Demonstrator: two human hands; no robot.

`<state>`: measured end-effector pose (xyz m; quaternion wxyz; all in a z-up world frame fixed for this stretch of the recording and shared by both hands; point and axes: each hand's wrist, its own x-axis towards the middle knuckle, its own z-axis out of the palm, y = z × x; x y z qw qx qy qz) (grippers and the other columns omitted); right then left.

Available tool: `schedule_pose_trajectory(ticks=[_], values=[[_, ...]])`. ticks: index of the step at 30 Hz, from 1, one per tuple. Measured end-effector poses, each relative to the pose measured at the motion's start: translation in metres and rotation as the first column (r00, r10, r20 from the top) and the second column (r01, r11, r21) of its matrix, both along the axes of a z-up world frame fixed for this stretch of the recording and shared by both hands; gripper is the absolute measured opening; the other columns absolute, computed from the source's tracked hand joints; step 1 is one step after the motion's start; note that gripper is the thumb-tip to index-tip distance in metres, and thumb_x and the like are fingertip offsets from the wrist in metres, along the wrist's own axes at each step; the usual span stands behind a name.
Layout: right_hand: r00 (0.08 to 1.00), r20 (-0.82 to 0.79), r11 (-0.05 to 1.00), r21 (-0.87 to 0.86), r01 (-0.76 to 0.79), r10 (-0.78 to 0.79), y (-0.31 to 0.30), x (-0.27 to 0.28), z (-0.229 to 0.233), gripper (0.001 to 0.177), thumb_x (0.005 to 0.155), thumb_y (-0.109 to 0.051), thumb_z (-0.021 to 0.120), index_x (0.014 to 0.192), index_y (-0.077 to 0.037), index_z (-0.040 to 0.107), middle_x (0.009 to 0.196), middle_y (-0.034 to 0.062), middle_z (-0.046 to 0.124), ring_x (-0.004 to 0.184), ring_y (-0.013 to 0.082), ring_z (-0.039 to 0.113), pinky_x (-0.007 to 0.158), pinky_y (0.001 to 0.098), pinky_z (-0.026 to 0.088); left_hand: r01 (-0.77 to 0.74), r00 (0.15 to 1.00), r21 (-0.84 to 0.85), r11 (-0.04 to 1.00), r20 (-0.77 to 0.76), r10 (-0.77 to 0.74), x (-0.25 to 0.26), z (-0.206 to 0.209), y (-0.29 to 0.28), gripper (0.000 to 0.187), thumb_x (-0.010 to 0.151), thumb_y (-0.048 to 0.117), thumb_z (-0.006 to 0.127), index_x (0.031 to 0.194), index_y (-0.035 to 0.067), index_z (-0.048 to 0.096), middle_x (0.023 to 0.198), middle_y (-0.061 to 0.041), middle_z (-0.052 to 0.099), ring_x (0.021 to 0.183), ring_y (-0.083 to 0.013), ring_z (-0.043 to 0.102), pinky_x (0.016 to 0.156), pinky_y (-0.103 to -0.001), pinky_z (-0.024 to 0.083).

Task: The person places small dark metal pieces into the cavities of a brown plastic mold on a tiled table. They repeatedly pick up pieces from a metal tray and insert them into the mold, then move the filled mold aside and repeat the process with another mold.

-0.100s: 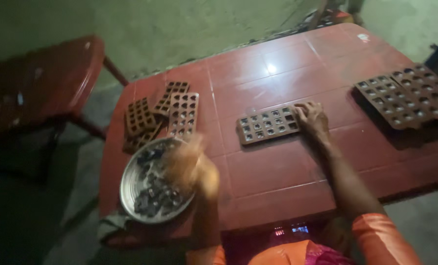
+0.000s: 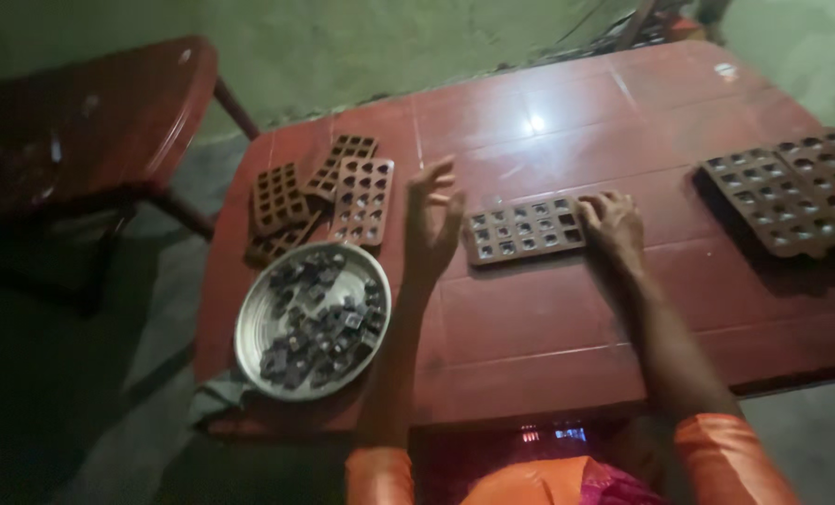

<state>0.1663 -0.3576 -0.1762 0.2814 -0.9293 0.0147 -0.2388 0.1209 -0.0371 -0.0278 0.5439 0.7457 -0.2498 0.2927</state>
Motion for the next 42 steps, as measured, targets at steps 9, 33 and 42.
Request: schedule_pose_trajectory(ticks=[9, 33, 42], values=[[1.000, -0.022, 0.996, -0.093, -0.006, 0.004, -0.016, 0.022, -0.034, 0.035, 0.100, -0.041, 0.064, 0.113, -0.014, 0.080, 0.126, 0.0131, 0.070, 0.118, 0.0379, 0.060, 0.102, 0.0525, 0.046, -0.169, 0.752, 0.429, 0.887, -0.526, 0.398, 0.038, -0.110, 0.007, 0.038, 0.102, 0.044, 0.058, 0.122, 0.015, 0.071, 0.131, -0.009, 0.066, 0.119, -0.0290, 0.064, 0.100, -0.044, 0.053], [0.957, -0.166, 0.778, 0.622, -0.084, 0.237, 0.003, 0.025, -0.024, 0.034, 0.098, -0.034, 0.073, 0.116, -0.004, 0.073, 0.099, 0.0126, 0.076, 0.084, 0.0184, 0.069, 0.075, 0.0328, 0.055, -0.276, 0.842, 0.019, 0.961, -0.477, 0.252, 0.086, -0.180, 0.010, 0.048, 0.090, 0.026, 0.080, 0.131, 0.014, 0.060, 0.090, -0.008, 0.074, 0.080, -0.0197, 0.074, 0.069, -0.035, 0.060], [0.954, -0.266, 0.872, 0.489, 0.010, 0.138, 0.029, -0.007, 0.020, 0.036, 0.100, -0.034, 0.065, 0.127, -0.011, 0.071, 0.106, 0.0156, 0.074, 0.093, 0.0252, 0.072, 0.077, 0.0383, 0.057, -0.385, 0.862, 0.219, 0.897, -0.262, 0.434, 0.080, -0.189, 0.014, 0.032, 0.098, 0.028, 0.071, 0.126, 0.013, 0.064, 0.112, -0.013, 0.071, 0.102, -0.0312, 0.070, 0.085, -0.042, 0.056]])
